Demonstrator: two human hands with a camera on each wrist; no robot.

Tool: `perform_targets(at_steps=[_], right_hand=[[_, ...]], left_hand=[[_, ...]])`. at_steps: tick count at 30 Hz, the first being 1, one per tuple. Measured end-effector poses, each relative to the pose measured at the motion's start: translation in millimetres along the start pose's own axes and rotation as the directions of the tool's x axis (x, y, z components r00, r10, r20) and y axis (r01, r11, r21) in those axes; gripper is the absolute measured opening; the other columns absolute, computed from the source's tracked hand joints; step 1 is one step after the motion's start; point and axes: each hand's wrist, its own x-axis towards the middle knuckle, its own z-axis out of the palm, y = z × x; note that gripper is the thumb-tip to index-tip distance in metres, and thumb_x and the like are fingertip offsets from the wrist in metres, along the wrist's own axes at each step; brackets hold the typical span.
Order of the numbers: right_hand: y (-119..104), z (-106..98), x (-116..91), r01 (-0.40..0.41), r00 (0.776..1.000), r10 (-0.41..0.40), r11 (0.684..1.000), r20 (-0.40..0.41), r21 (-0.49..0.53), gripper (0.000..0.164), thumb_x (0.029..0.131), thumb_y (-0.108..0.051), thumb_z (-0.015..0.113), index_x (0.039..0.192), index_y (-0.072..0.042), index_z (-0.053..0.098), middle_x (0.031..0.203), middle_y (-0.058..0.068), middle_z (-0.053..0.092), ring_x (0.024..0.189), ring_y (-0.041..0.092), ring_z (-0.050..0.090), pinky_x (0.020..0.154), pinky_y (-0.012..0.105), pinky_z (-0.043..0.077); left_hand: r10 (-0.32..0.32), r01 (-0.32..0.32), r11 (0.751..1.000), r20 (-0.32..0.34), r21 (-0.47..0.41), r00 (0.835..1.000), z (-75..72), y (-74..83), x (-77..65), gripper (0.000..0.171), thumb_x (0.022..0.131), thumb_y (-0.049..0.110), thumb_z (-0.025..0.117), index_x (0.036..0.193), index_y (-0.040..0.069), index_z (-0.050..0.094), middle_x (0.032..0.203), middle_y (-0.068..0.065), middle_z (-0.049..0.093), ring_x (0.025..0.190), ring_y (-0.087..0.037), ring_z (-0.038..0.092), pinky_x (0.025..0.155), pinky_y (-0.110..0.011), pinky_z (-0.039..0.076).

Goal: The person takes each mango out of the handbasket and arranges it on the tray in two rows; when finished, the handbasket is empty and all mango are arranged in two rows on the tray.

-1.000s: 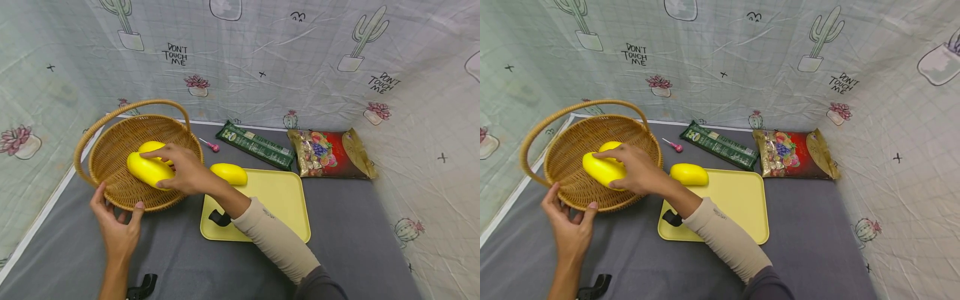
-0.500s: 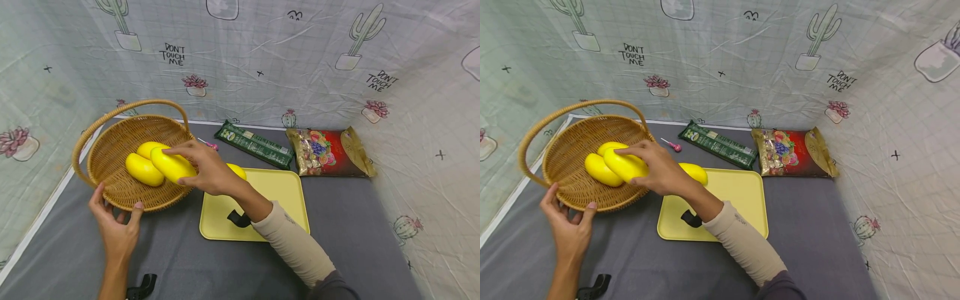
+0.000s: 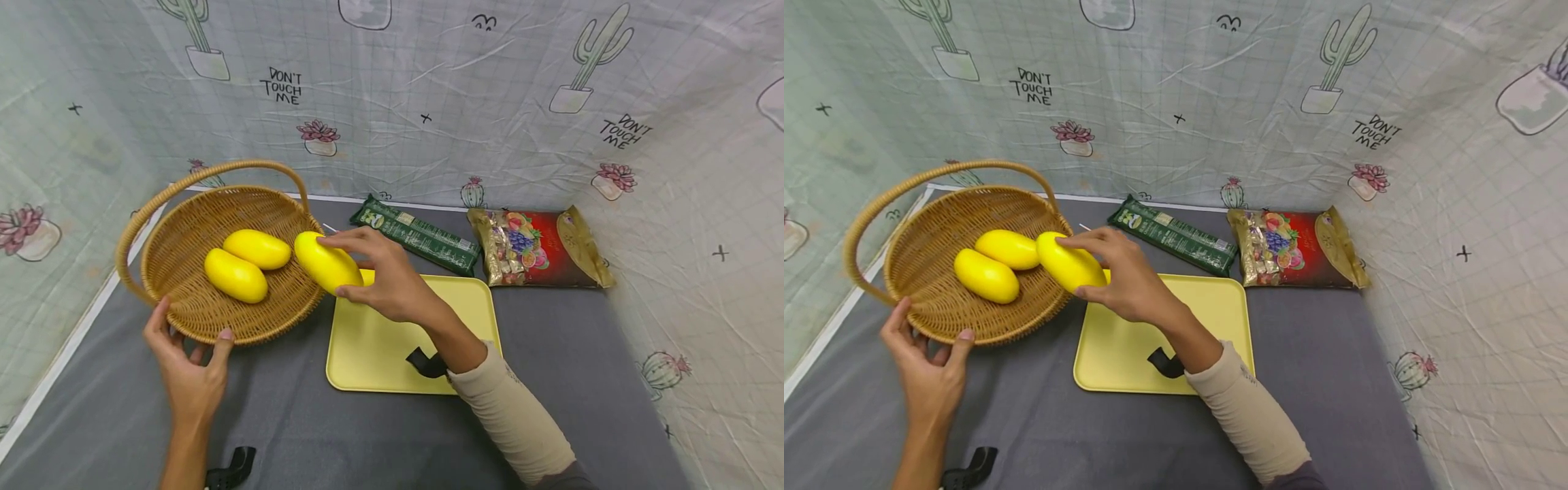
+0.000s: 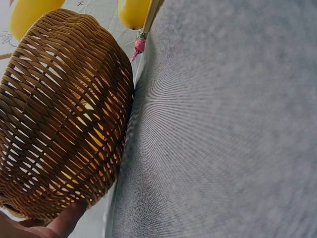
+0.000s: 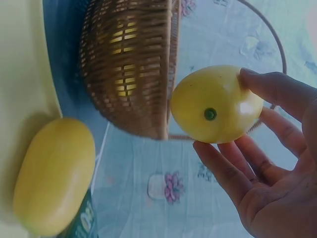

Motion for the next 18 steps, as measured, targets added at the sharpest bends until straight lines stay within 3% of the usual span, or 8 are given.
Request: perform_targets(at_steps=[5,18], right_hand=[[4.5,-14.1,-13.5,-0.033,0.999,0.034,0.999,-0.03,0.005,0.07,0.087,-0.004,0.087,0.149,-0.021,0.063,0.147,0.003,0.058,0.139,0.025,0.055,0.103,0.048,0.057],[33.8,-44.9,-54.3,-0.154,0.983,0.152,0.988,-0.104,-0.012,0.072,0.085,0.0,0.087,0.15,-0.021,0.063,0.147,0.006,0.058,0.139,0.029,0.057,0.104,0.045,0.056]], left_hand=[[-0.008,0.008,1.0,0.001,0.006,1.0,-0.3,0.4,-0.5,0.093,0.092,0.002,0.074,0.167,0.027,0.023,0.171,-0.003,0.027,0.146,-0.026,0.043,0.096,-0.024,0.047],[0.02,-0.02,1.0,-0.002,-0.01,1.0,-0.3,-1.2,-0.2,0.093,0.092,0.0,0.074,0.167,0.025,0.024,0.17,-0.006,0.029,0.147,-0.027,0.043,0.094,-0.02,0.046]])
